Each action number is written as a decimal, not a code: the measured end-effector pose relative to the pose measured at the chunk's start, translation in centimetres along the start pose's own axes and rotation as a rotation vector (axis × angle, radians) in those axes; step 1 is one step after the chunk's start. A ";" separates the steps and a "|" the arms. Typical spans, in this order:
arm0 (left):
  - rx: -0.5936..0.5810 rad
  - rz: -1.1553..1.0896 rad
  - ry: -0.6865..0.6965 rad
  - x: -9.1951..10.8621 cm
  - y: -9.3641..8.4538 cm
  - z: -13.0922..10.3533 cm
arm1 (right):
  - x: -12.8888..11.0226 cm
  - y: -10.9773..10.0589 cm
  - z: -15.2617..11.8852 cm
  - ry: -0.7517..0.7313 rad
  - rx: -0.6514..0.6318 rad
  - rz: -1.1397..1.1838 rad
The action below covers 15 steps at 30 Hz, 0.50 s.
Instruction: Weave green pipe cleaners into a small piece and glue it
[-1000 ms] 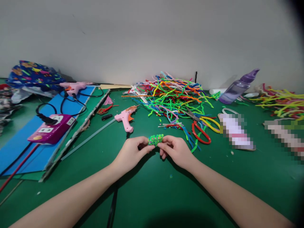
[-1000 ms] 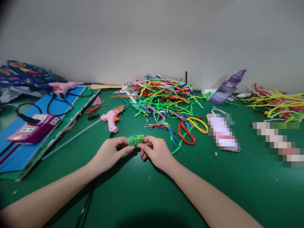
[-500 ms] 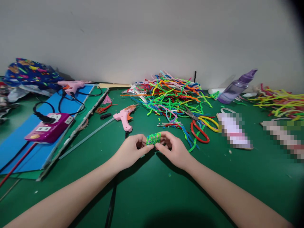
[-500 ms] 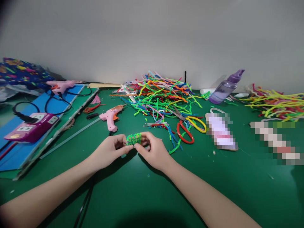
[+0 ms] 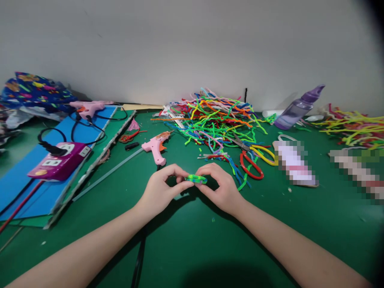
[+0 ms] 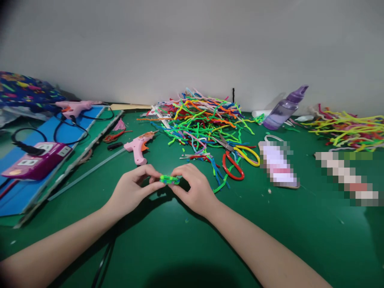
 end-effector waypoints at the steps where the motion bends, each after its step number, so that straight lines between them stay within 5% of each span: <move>1: 0.034 0.028 0.076 0.4 -0.2 0.0 | 0.0 0.1 0.0 -0.012 -0.005 -0.005; 5: 0.091 0.123 0.267 1.3 -0.5 -0.2 | 0.0 0.1 -0.2 -0.041 0.021 -0.027; 15: 0.111 0.184 0.409 2.1 -0.8 -0.8 | -0.1 -0.3 -0.2 -0.051 0.011 0.072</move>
Point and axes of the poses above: each hand's wrist, its own z-axis towards the middle knuckle, its own y-axis out of the palm, x = y × z, the point moved 4 cm from there along z, towards the middle knuckle, and after that the axes turned 5 degrees about x, right-handed, at the moved point
